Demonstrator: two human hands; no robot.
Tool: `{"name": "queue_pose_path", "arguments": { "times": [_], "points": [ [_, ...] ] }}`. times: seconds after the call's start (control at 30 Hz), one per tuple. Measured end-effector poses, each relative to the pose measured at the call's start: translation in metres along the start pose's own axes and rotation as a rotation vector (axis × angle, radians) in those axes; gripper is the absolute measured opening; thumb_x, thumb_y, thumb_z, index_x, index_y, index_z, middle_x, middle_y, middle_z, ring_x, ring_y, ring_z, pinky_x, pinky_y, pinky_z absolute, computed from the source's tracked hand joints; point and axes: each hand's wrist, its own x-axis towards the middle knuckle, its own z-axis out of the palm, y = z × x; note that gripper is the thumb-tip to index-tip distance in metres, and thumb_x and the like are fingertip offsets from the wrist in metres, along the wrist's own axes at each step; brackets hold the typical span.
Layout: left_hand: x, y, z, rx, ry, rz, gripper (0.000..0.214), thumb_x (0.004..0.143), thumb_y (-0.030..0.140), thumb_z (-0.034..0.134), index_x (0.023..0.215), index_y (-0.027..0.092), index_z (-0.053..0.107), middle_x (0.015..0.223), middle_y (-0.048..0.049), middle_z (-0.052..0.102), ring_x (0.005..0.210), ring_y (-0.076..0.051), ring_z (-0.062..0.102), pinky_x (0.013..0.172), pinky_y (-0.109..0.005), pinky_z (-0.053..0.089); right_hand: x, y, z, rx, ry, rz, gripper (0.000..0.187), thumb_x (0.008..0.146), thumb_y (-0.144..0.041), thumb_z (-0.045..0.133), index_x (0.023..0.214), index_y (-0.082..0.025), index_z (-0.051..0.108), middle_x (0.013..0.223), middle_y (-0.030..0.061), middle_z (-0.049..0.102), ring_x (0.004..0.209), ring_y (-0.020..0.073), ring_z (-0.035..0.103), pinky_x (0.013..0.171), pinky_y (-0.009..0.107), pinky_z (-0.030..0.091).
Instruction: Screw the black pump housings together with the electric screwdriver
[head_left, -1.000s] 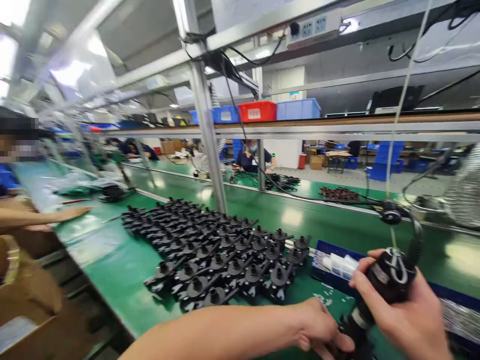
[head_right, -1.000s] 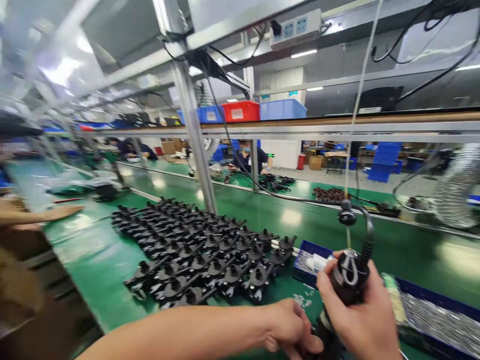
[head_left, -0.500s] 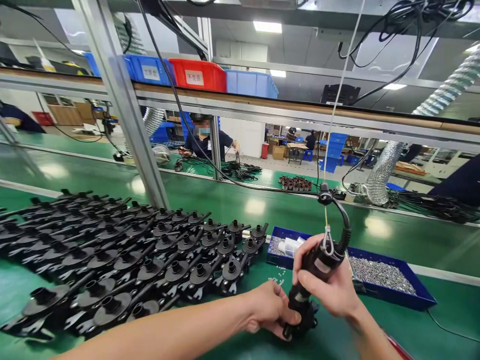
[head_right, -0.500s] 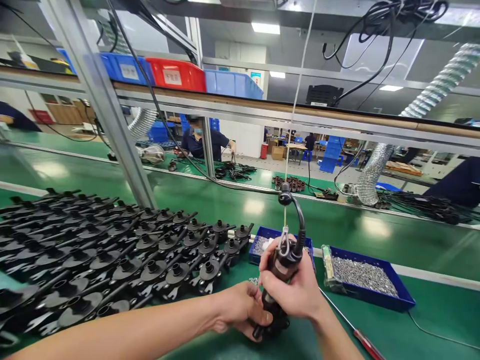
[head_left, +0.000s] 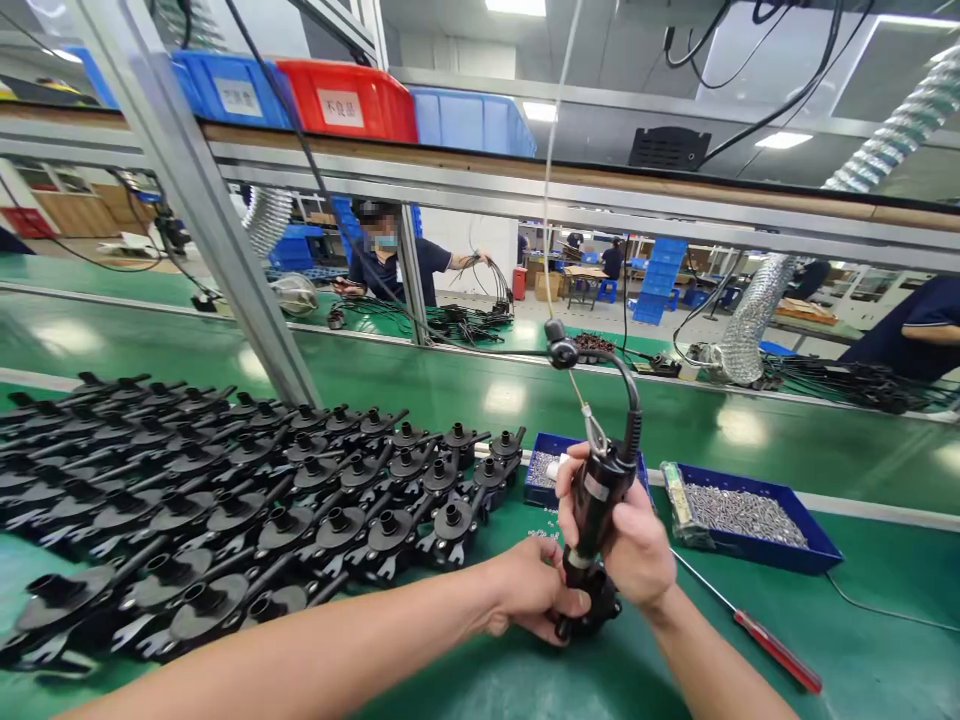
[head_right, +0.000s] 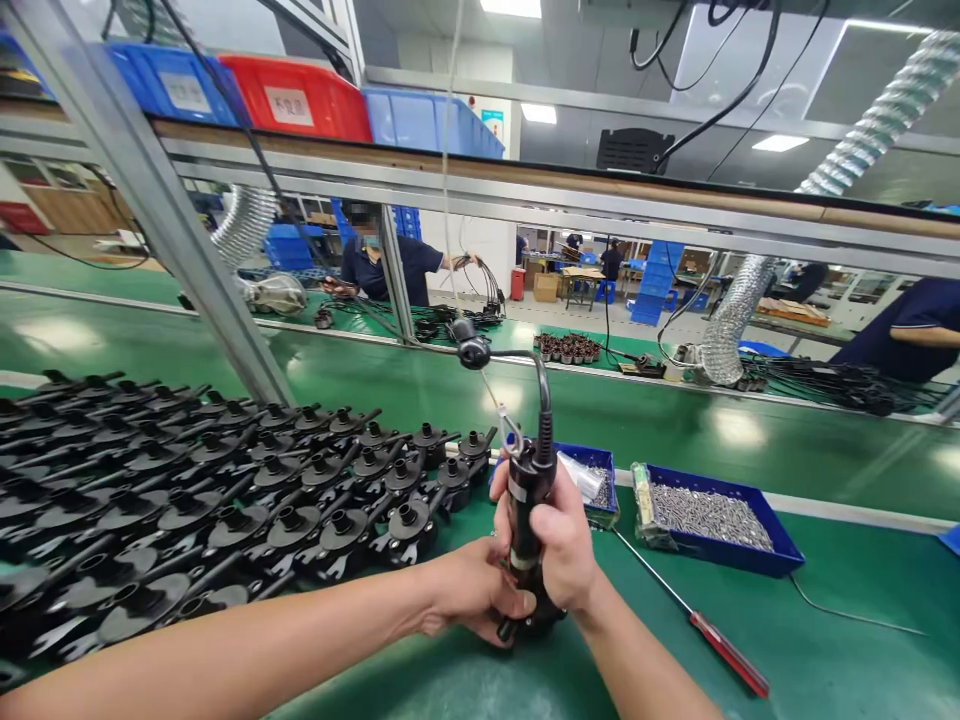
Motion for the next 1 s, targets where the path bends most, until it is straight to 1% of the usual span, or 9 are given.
{"name": "queue_pose_path", "arguments": {
  "times": [0.07, 0.17, 0.23, 0.33, 0.47, 0.6, 0.77, 0.83, 1.0],
  "points": [
    [-0.006, 0.006, 0.003, 0.013, 0.039, -0.062, 0.062, 0.056, 0.027, 0.105, 0.098, 0.021, 0.059, 0.083, 0.0007, 0.071, 0.071, -0.019, 0.073, 0.059, -0.034, 0.07, 0.002, 0.001, 0.0, 0.079, 0.075, -0.032, 0.049, 0.089, -0.05, 0.072, 0.128, -0.021, 0.075, 0.107, 0.008, 0.067, 0.06, 0.0142, 0.059, 0.051, 0.028, 0.042],
    [-0.01, 0.012, 0.007, 0.011, 0.047, -0.104, 0.058, 0.062, 0.023, 0.102, 0.1, 0.02, 0.058, 0.085, 0.0003, 0.071, 0.067, -0.017, 0.07, 0.056, -0.034, 0.069, 0.002, 0.004, 0.003, 0.059, 0.144, -0.095, 0.041, 0.095, -0.051, 0.067, 0.122, -0.022, 0.077, 0.104, 0.0071, 0.067, 0.057, 0.0127, 0.059, 0.05, 0.027, 0.041],
    [-0.008, 0.011, 0.007, -0.009, 0.023, -0.1, 0.055, 0.062, 0.021, 0.101, 0.097, 0.019, 0.059, 0.084, -0.0009, 0.07, 0.067, -0.018, 0.071, 0.057, -0.034, 0.069, 0.0, 0.007, 0.006, -0.022, 0.167, -0.132, 0.037, 0.096, -0.055, 0.071, 0.116, -0.024, 0.075, 0.101, 0.0051, 0.066, 0.055, 0.0109, 0.057, 0.049, 0.026, 0.041],
    [-0.001, 0.007, 0.004, -0.06, -0.053, -0.079, 0.054, 0.059, 0.023, 0.105, 0.09, 0.018, 0.062, 0.08, -0.0015, 0.07, 0.066, -0.019, 0.072, 0.06, -0.036, 0.07, -0.001, 0.008, 0.01, -0.234, 0.239, -0.137, 0.031, 0.093, -0.047, 0.085, 0.105, -0.025, 0.068, 0.09, -0.0005, 0.061, 0.053, 0.0086, 0.053, 0.049, 0.025, 0.042],
    [0.006, 0.001, 0.001, -0.111, -0.087, -0.069, 0.055, 0.054, 0.025, 0.109, 0.082, 0.017, 0.063, 0.074, 0.0007, 0.069, 0.059, -0.016, 0.07, 0.059, -0.035, 0.07, 0.001, 0.006, 0.013, -0.408, 0.334, -0.138, 0.029, 0.096, -0.043, 0.084, 0.099, -0.024, 0.063, 0.081, -0.0034, 0.057, 0.056, 0.0104, 0.052, 0.051, 0.026, 0.044],
    [0.009, 0.0, 0.004, -0.103, -0.092, -0.108, 0.052, 0.057, 0.026, 0.108, 0.073, 0.017, 0.06, 0.065, 0.0013, 0.066, 0.053, -0.015, 0.068, 0.058, -0.034, 0.07, 0.002, 0.005, 0.013, -0.387, 0.322, -0.151, 0.03, 0.095, -0.044, 0.085, 0.1, -0.023, 0.064, 0.085, -0.0017, 0.06, 0.059, 0.0111, 0.053, 0.054, 0.027, 0.045],
    [0.012, -0.005, 0.007, -0.081, -0.018, -0.111, 0.053, 0.06, 0.024, 0.106, 0.077, 0.019, 0.056, 0.064, 0.0022, 0.066, 0.052, -0.017, 0.07, 0.056, -0.034, 0.069, 0.001, 0.0, 0.011, -0.12, 0.196, -0.132, 0.047, 0.097, -0.063, 0.072, 0.117, -0.02, 0.072, 0.1, 0.0078, 0.069, 0.061, 0.0144, 0.056, 0.053, 0.029, 0.042],
    [0.013, -0.006, 0.007, -0.088, -0.018, -0.099, 0.054, 0.061, 0.024, 0.106, 0.079, 0.02, 0.055, 0.065, 0.0028, 0.065, 0.052, -0.016, 0.069, 0.058, -0.036, 0.069, 0.001, -0.001, 0.011, -0.042, 0.173, -0.1, 0.048, 0.097, -0.06, 0.067, 0.121, -0.019, 0.073, 0.1, 0.0096, 0.071, 0.063, 0.0164, 0.058, 0.055, 0.03, 0.044],
    [0.013, -0.008, 0.007, -0.074, -0.032, -0.078, 0.057, 0.06, 0.027, 0.107, 0.082, 0.02, 0.055, 0.067, 0.0023, 0.064, 0.055, -0.016, 0.068, 0.063, -0.04, 0.07, 0.003, -0.002, 0.012, -0.01, 0.179, -0.07, 0.045, 0.092, -0.054, 0.068, 0.119, -0.019, 0.074, 0.093, 0.0063, 0.07, 0.058, 0.0152, 0.056, 0.052, 0.029, 0.043]
  ]
}}
